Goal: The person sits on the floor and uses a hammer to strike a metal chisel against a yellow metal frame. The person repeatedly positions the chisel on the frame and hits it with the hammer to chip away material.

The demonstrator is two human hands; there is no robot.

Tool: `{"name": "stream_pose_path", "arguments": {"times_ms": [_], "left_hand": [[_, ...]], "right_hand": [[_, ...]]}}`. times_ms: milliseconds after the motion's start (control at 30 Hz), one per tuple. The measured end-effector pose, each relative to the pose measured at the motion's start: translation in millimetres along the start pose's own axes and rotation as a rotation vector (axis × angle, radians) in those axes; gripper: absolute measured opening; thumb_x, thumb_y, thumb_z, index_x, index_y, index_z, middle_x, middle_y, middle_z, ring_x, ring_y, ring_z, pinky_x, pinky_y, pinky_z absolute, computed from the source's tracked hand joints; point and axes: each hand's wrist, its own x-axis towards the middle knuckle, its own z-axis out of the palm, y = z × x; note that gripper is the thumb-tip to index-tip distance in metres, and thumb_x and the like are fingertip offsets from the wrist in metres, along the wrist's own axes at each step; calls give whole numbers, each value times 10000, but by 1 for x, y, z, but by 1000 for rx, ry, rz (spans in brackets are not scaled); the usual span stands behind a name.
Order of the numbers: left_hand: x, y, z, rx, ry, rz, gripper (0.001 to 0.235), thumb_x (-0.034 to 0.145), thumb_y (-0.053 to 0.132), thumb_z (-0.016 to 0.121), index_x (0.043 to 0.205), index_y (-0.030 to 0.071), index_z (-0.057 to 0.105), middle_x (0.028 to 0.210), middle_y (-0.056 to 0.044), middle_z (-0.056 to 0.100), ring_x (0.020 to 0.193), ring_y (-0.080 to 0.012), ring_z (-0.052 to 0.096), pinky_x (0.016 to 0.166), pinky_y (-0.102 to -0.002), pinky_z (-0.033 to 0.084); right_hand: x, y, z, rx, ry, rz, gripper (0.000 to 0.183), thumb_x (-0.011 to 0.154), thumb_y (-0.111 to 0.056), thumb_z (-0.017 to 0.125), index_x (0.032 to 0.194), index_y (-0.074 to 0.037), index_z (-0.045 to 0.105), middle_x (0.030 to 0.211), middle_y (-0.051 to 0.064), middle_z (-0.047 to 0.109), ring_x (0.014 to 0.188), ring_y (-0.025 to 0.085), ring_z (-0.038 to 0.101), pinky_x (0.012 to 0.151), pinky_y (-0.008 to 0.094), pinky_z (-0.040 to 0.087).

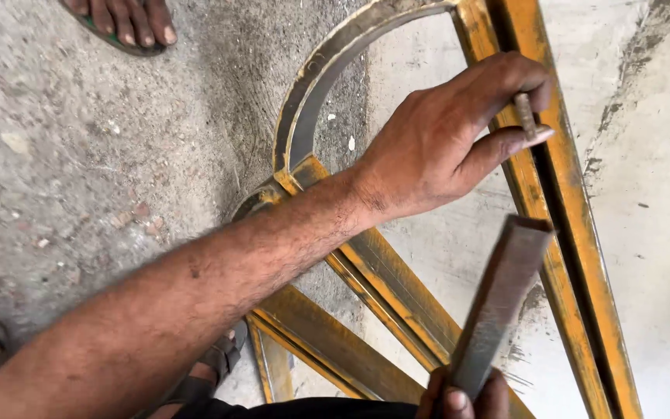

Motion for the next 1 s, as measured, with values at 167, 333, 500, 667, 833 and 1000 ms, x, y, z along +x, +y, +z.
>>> {"name": "stream_pose_path", "arguments": {"times_ms": [167,333,500,667,833,1000], "left_hand": [[-2,-10,22,-13,-9,-97,306,1100,194,662,1330,199,459,1330,-42,617,1061,-133,742,795,-225,653],[-8,-10,31,-45,10,-97,357,1103,190,672,1381,219,450,1299,-21,621,1046,-136,752,808,-231,665],[-2,11,19,-61,45,1,564,895,209,794,1339,196,447,1278,-67,594,1195,-267,676,940,-367,669],[-4,-2,16,48,-109,-73,521,1013,155,768,1404,192,426,1324,-74,587,1134,-187,700,891,-321,656],[2,1,11,143,-336,-319,455,1012,170,707,1399,274,492,1520,-112,554,883,-151,765,744,-278,700],[-8,-7,16,8,-188,-203,445,1080,179,711,1442,264,466,1390,-21,676,1221,-194,747,1022,-319,664]], "right_hand": [[30,-52,16,-93,-126,-110,558,783,-287,757,1120,29,444,596,165,612,444,199,597,355,354,501],[15,-63,41,19,-352,-421,560,898,-242,810,1193,-3,398,648,119,657,500,141,631,427,291,519],[17,-104,70,-198,-232,-444,559,881,-281,729,1259,32,461,696,110,654,592,136,591,557,320,524],[24,-154,93,-536,-162,-578,452,1022,-354,604,1219,20,444,794,65,672,685,132,662,664,318,584],[26,-167,87,-771,-7,-113,440,1013,-328,607,1290,12,580,698,124,657,627,203,618,546,360,555],[18,-165,84,-716,31,-217,467,971,-320,623,1268,36,569,756,135,661,611,199,629,572,365,559]]}}
